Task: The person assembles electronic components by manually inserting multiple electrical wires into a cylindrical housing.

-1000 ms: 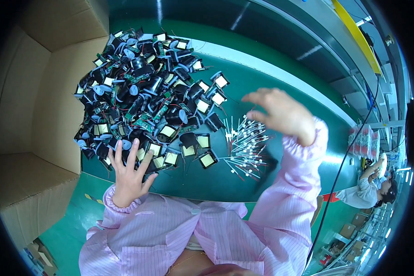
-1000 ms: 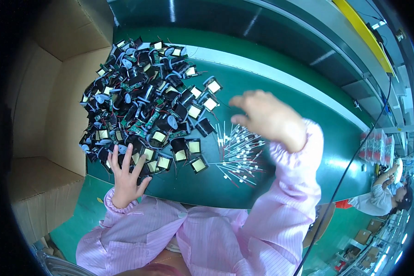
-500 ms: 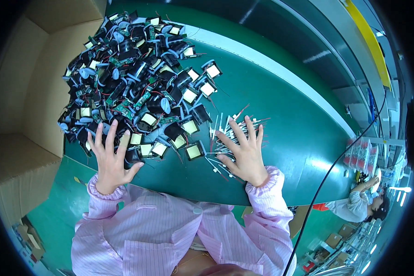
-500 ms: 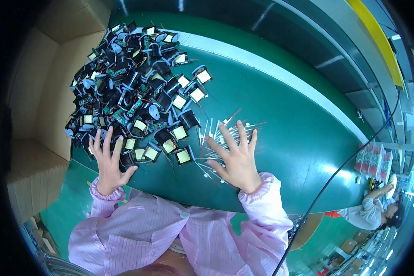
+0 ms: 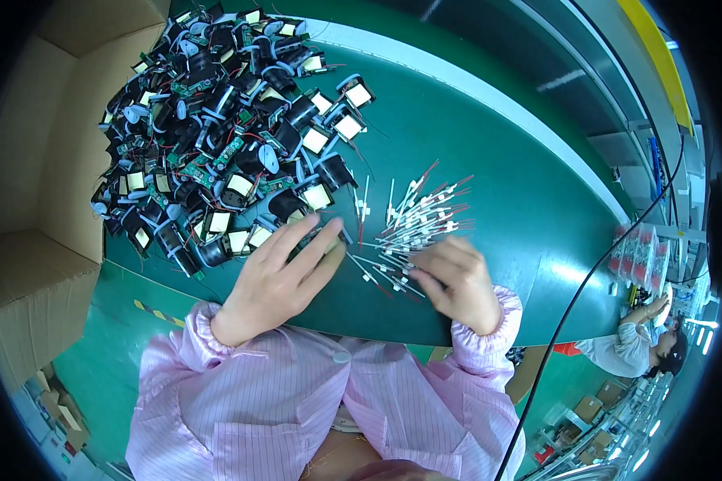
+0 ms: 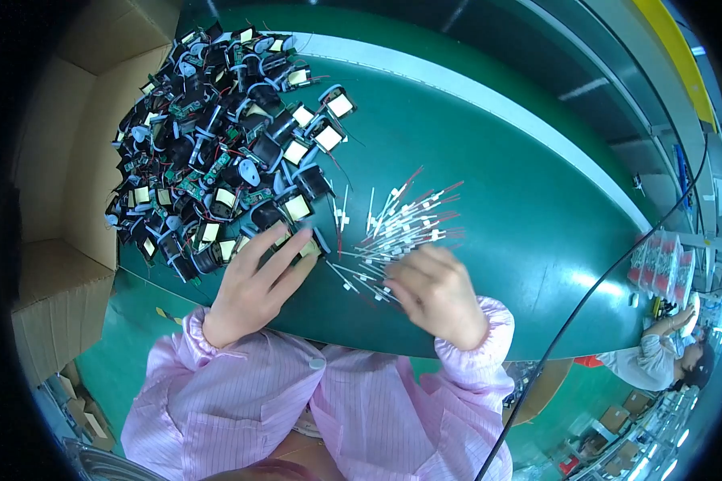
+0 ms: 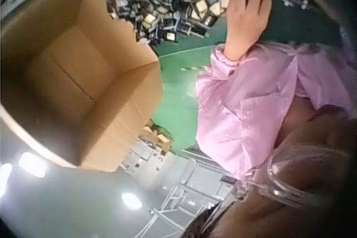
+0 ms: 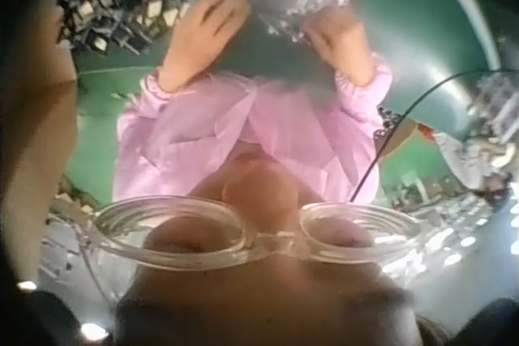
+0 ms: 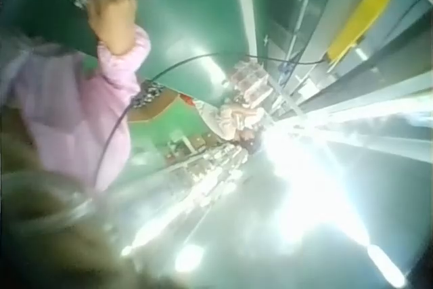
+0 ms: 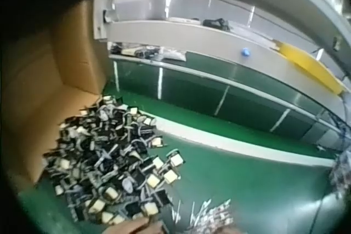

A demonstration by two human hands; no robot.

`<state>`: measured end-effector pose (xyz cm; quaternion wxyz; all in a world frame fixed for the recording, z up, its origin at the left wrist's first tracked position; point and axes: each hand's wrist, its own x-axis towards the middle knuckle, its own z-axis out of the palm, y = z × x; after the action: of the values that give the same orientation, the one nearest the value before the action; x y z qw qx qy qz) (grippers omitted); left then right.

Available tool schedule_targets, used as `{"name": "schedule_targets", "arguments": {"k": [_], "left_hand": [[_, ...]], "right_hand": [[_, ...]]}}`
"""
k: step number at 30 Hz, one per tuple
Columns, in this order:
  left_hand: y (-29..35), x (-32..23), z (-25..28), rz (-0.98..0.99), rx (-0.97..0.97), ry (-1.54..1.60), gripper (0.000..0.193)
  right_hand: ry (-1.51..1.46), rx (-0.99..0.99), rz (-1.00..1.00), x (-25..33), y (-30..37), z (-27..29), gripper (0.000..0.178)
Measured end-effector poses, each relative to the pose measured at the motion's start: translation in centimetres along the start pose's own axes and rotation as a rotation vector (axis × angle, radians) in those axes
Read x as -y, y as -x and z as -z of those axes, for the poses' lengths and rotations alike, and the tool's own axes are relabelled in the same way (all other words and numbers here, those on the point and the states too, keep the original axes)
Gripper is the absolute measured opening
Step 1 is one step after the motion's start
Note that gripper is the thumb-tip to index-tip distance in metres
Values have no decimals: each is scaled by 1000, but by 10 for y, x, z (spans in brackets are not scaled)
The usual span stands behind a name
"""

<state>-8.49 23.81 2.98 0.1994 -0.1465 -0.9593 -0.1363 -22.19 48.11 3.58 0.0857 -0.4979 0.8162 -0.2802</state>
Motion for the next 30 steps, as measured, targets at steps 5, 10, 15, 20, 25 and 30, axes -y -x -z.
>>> {"name": "schedule_targets", "arguments": {"k": [5, 10, 15, 20, 25, 30], "left_hand": [[-32, -1, -7, -34, 168, -39, 31], [-43, 16, -21, -9, 360, 72, 22], [-39, 30, -28, 19, 277, 345, 21], [-35, 36, -31, 174, 2, 678, 24], [-37, 42, -28, 284, -183, 969, 23], [-34, 40, -25, 311, -195, 1361, 17]], "right_hand": [[122, 132, -2, 23, 0, -18, 10], [187, 159, 30, 17, 1, -28, 12], [174, 58, 72, 29, -10, -43, 14], [58, 81, 91, 13, -6, -50, 17], [-460, -251, -77, 2, -1, -45, 16], [-1175, -323, -249, -24, 11, -41, 13]]}}
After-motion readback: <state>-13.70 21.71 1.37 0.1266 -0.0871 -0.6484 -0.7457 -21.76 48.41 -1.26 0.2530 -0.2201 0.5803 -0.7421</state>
